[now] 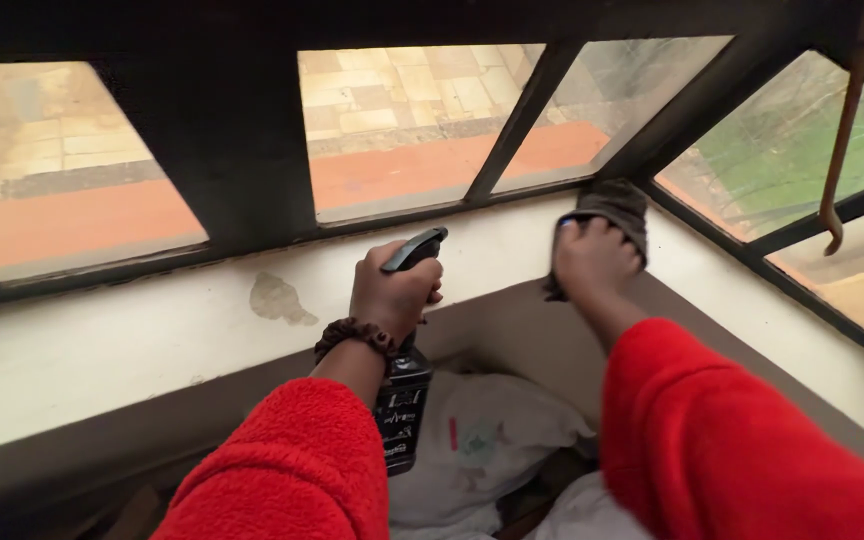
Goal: Cleaning a window sill using a spray bottle and a cloth.
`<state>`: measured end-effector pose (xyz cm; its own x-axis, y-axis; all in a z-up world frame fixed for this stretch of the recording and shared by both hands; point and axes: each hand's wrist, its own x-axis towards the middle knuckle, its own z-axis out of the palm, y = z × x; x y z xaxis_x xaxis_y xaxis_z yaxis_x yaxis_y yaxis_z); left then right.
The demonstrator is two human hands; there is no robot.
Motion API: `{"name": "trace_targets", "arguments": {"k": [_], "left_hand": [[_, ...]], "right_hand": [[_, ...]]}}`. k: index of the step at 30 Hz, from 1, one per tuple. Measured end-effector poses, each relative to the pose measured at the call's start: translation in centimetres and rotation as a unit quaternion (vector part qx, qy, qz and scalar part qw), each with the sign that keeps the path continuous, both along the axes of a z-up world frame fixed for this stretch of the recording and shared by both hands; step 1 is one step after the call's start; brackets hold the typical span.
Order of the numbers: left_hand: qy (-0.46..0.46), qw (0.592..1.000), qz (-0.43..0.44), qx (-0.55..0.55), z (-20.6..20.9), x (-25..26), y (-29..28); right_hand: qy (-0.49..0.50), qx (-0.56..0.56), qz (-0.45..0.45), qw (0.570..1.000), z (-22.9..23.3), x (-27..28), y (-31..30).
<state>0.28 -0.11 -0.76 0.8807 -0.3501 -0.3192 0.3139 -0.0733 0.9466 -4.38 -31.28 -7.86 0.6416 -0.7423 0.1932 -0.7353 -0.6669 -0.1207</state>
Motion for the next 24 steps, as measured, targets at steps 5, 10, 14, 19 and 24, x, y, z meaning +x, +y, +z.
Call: {"name": "trace_targets", "arguments": {"k": [5,10,14,19,24], "left_hand": [[0.035,0.999,0.021,-0.017,0.8,0.2,-0.7],[-0.012,0.998,0.040,0.036,1.0,-0.2,-1.2],[0.022,0.998,0.039,0.037,1.6,-0.1,-1.6],[0.046,0.997,0.036,0.040,1.5,0.1,-2.0],[0.027,0.996,0.052,0.062,1.6,-0.3,-2.2]], "right_hand": [[-0.004,-0.051,0.091,0.995,-0.2,0.5,10.1],[-0.031,-0.074,0.237,0.968,1.5,-0.1,14.6],[-0.090,-0.046,0.367,0.925,3.3,-0.9,11.8],[-0.076,-0.002,0.449,0.890,4.0,-1.9,5.3],[0.018,0.067,0.297,0.952,2.1,-3.6,-5.2]]}}
